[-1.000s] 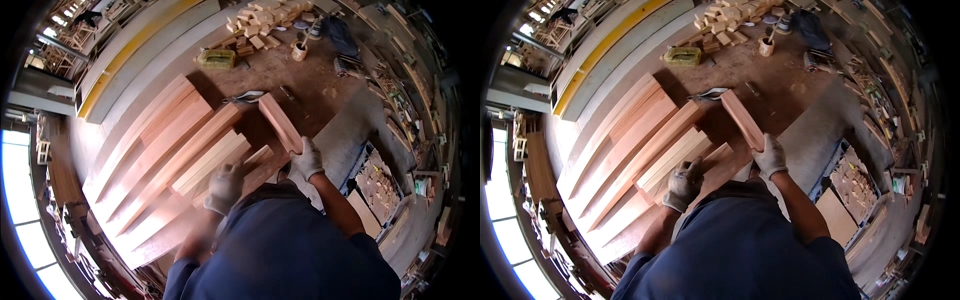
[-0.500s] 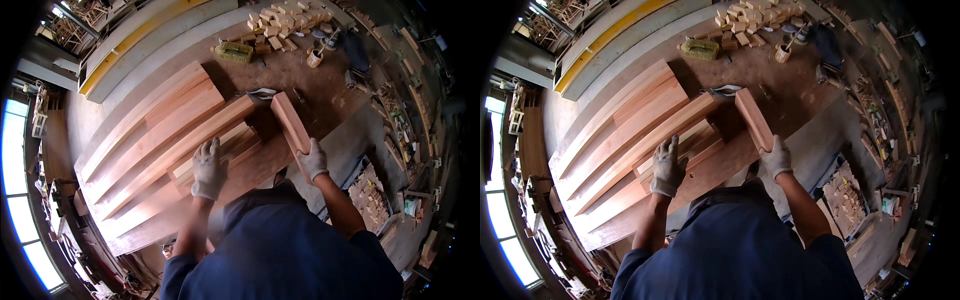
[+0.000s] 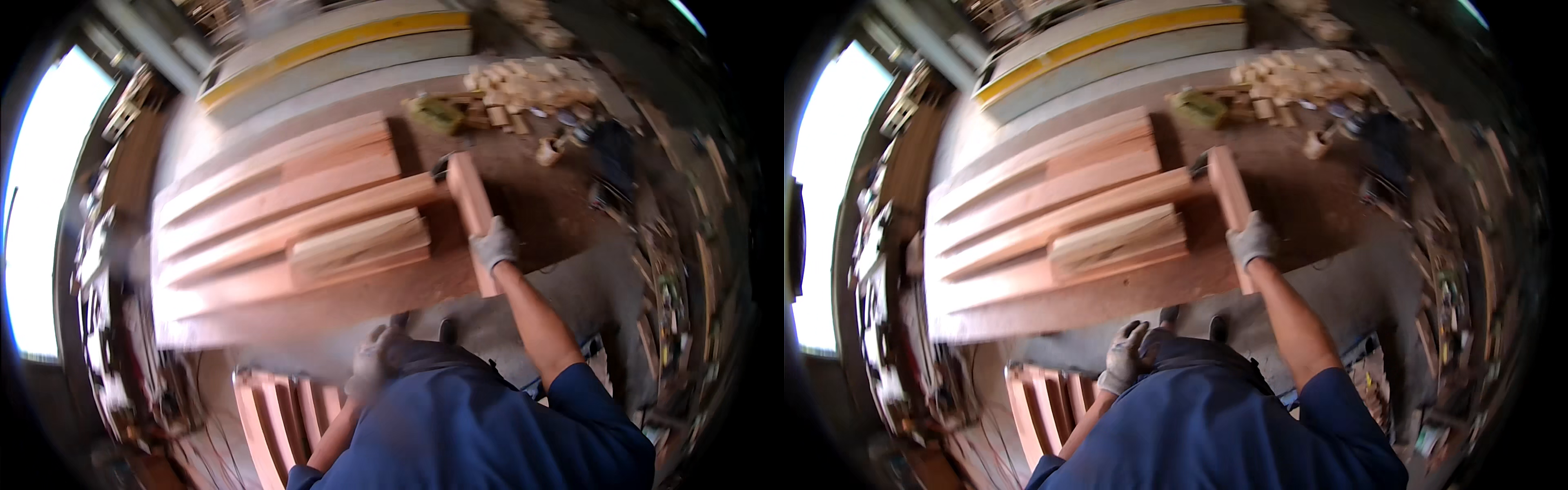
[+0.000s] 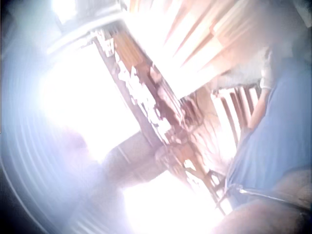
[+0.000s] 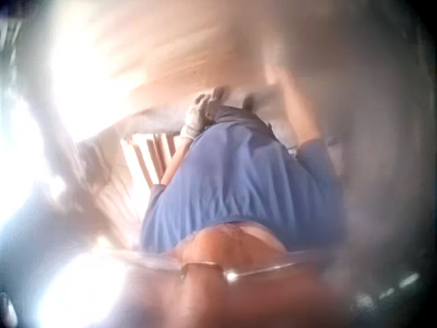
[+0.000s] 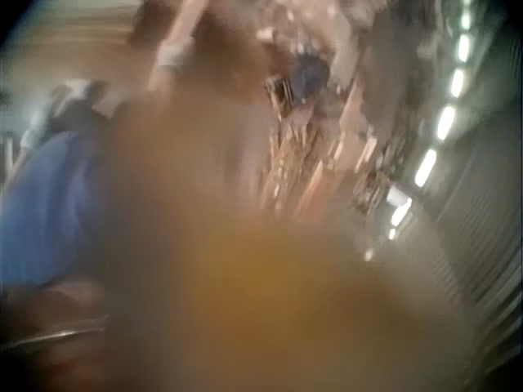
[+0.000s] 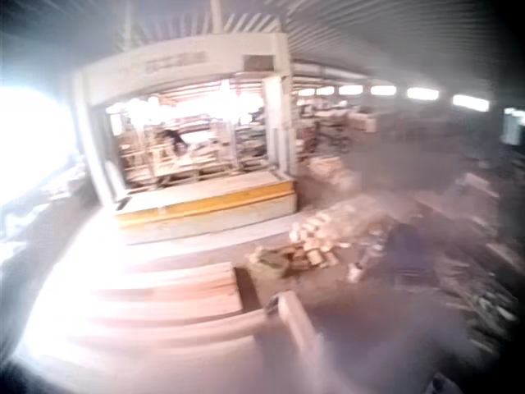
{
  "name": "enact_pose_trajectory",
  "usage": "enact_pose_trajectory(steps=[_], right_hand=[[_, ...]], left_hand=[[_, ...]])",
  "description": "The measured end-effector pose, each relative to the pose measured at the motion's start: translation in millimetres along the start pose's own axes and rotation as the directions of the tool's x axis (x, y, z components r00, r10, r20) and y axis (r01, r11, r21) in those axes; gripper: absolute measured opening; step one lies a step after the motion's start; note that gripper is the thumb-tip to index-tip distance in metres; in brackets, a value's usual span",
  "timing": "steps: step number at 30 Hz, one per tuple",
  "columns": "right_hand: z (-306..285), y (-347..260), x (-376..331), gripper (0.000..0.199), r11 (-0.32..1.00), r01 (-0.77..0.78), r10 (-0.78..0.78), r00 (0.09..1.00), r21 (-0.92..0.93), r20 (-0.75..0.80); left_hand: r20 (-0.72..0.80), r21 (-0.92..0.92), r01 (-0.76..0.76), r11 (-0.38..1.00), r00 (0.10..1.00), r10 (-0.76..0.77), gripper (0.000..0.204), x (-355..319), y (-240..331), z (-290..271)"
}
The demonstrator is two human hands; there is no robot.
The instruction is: The person picks up and stacks wooden planks on a workbench, measures a plank with a tape measure, and carries the planks across the workshop floor. The person then places the planks on a table saw and uses a push stick to guide a plank through the saw.
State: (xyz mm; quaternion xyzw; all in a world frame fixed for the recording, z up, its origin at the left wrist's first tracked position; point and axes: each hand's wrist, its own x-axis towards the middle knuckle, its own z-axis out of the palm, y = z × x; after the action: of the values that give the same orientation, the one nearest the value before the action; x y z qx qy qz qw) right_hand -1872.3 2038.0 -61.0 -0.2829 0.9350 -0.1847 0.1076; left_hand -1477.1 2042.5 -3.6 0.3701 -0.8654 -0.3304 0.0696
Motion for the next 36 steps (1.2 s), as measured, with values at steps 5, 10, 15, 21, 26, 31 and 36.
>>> enact_pose_trajectory(steps=[5, 10, 15, 21, 26, 31, 36], right_hand=[[4, 9, -2, 0.070, 0.995, 0.032, -0.031, 0.999, 0.090, -0.014], [1, 13, -23, 0.078, 0.993, 0.117, -0.119, 0.992, 0.028, 0.047], [19, 72, -37, 0.076, 0.815, 0.360, -0.470, 0.869, -0.454, -0.154], [57, 16, -163, 0.079, 0.471, 0.871, -0.875, 0.482, -0.142, 0.053], [90, -73, -314, 0.059, 0.411, 0.886, -0.838, 0.276, 0.213, 0.470], [119, -128, -362, 0.056, 0.301, 0.919, -0.762, 0.072, 0.254, 0.644], [139, -170, -352, 0.053, 0.226, 0.940, -0.695, -0.029, 0.256, 0.718]], left_hand=[[-0.101, -0.077, 0.243, 0.967, 0.963, -0.250, 0.059, -87, -7, 30], [-0.059, -0.148, 0.442, 0.885, 0.889, -0.454, 0.057, -157, -15, 65], [0.074, -0.243, 0.622, 0.744, 0.777, -0.625, 0.058, -203, -3, 24], [-0.070, -0.332, 0.665, 0.669, 0.690, -0.720, 0.052, -299, -54, 51], [-0.134, -0.298, 0.707, 0.641, 0.634, -0.762, 0.047, -377, -95, 68], [-0.093, -0.476, 0.802, 0.361, 0.363, -0.927, 0.048, -447, -135, 129], [0.359, -0.838, 0.355, -0.414, -0.212, -0.909, 0.036, -510, -129, 258]])
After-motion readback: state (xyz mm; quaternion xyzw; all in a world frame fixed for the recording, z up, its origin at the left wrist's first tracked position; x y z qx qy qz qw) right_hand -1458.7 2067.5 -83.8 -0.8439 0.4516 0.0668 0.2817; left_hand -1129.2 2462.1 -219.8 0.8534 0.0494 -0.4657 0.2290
